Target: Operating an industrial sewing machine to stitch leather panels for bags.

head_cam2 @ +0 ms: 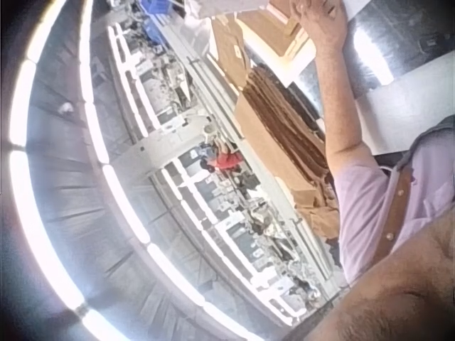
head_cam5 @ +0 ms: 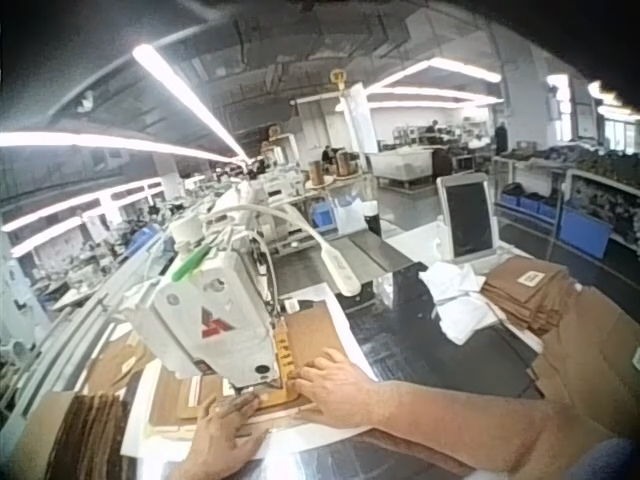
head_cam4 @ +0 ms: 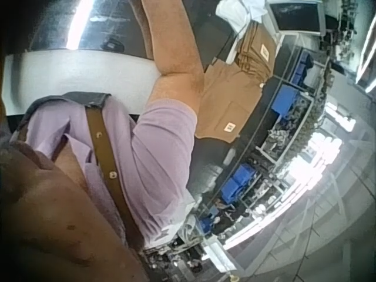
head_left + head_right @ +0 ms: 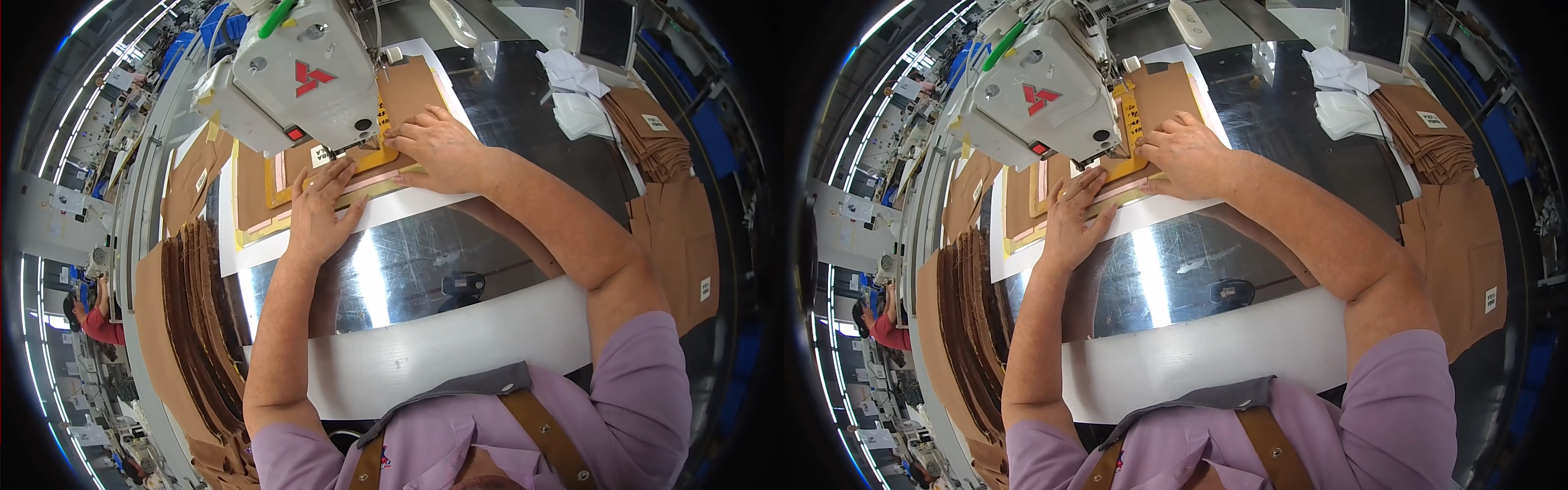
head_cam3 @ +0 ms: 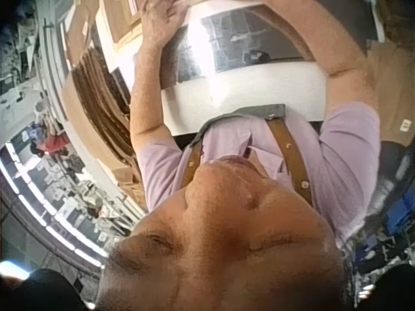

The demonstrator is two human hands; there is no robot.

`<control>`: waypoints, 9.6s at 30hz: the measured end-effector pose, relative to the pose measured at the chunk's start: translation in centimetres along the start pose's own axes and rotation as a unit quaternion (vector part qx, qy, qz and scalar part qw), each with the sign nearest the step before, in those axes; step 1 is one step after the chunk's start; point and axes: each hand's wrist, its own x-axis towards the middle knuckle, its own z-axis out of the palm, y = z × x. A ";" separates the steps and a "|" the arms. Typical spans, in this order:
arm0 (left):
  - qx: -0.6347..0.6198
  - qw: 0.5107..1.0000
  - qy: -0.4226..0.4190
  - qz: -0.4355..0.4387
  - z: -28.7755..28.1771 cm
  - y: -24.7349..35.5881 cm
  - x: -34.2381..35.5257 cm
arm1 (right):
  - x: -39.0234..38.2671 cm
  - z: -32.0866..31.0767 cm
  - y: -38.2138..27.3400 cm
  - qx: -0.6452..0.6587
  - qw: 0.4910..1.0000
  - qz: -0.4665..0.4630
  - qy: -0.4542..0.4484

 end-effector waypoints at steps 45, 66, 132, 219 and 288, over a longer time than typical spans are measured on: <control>0.083 0.969 -0.020 -0.231 1.6 -4.0 -2.7 | -11.4 -4.0 6.8 -0.086 0.911 0.402 -0.031; 0.214 0.953 0.089 -0.194 0.6 1.9 -1.8 | -10.3 -4.7 7.1 -0.110 0.924 0.365 -0.006; -0.117 0.981 0.095 0.122 3.0 16.5 -8.3 | -15.0 -9.8 17.1 -0.183 0.873 0.450 0.043; 0.052 0.998 -0.023 -0.014 3.3 6.6 -2.5 | -9.9 -4.5 -3.6 -0.009 0.994 0.097 0.052; 0.094 0.990 -0.053 -0.095 3.7 6.5 0.7 | -7.8 -4.0 -2.0 -0.062 0.951 0.273 -0.130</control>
